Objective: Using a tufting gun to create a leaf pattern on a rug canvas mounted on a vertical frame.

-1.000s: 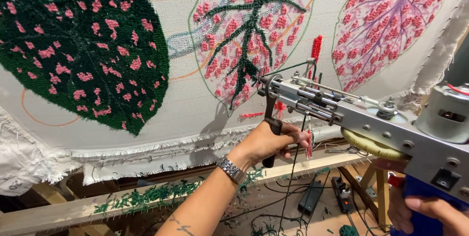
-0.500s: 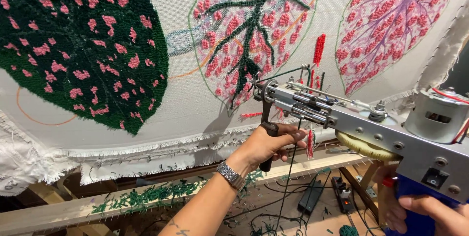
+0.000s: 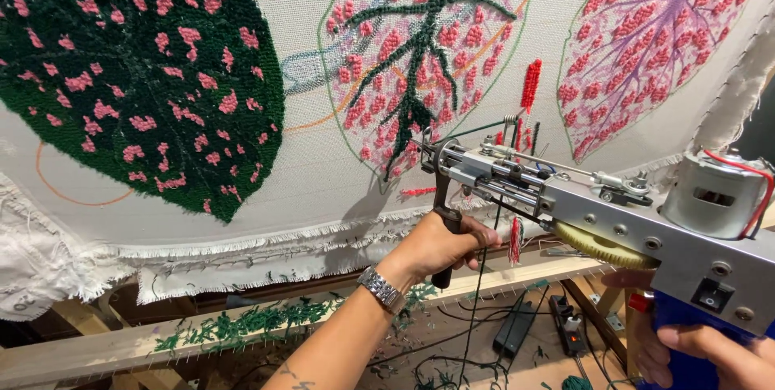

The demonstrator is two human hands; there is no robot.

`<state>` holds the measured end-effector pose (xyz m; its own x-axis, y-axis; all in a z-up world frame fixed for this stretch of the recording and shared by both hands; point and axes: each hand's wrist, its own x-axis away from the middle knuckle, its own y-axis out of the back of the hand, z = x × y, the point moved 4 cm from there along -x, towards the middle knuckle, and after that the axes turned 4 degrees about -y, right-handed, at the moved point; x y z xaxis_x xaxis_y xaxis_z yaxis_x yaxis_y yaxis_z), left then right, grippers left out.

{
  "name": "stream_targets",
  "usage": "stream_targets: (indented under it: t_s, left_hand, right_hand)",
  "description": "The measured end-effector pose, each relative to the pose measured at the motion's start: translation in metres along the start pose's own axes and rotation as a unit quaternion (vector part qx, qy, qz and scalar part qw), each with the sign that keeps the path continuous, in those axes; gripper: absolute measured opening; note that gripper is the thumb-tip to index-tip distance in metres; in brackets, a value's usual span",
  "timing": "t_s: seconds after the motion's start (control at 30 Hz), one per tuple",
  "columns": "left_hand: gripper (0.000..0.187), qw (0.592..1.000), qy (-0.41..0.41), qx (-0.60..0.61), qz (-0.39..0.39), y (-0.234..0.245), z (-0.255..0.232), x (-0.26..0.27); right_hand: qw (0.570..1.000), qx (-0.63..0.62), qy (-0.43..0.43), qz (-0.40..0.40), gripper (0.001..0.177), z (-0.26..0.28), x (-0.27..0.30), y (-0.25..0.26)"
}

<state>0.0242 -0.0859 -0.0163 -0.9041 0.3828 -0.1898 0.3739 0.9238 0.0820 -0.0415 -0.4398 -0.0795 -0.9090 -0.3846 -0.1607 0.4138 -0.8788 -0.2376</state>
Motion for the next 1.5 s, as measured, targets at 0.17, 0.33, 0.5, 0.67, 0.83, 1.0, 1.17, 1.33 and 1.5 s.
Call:
stream_targets:
  t_s: [0.17,0.33,0.5,0.67,0.83,1.0,1.17,1.33,1.5]
  left_hand:
    - [0.015,0.999,0.000,-0.038,0.008,0.000,-0.006,0.007]
    - [0.017,0.998,-0.001,-0.056,0.015,-0.001,0.001,0.007]
    - [0.022,0.999,-0.004,0.029,0.023,-0.008,-0.016,0.014]
    - [0.024,0.998,-0.004,0.054,0.019,-0.006,-0.014,0.011]
    - [0.025,0.996,0.002,0.083,0.014,-0.007,-0.011,0.003]
    - [0.022,0.999,0.028,0.036,-0.021,0.001,0.000,-0.005]
    - [0.018,0.998,0.052,-0.004,-0.042,0.008,0.001,-0.005]
    - [0.018,0.996,0.065,-0.022,-0.052,0.013,0.001,-0.005]
    - [0.022,0.997,0.057,-0.006,-0.055,0.014,-0.005,-0.002]
  right_hand:
    - [1.000,-0.006,0.007,0.024,0.071,0.000,-0.003,-0.001]
    - [0.999,-0.012,0.001,0.033,0.071,-0.005,-0.006,0.006]
    - [0.999,-0.022,-0.004,0.038,0.070,-0.015,-0.003,0.025]
    - [0.998,-0.007,-0.047,-0.040,0.069,-0.039,-0.003,0.058]
    - [0.998,-0.019,-0.044,-0.044,0.065,-0.025,0.000,0.033]
    - [0.991,-0.026,-0.066,-0.110,0.058,-0.022,-0.002,0.018]
    - [0.994,-0.014,-0.036,-0.104,0.060,-0.005,-0.004,-0.017]
    - [0.994,-0.003,-0.050,-0.094,0.065,0.000,-0.009,-0.026]
    - [0.995,-0.015,-0.056,-0.080,0.066,0.001,-0.011,-0.033]
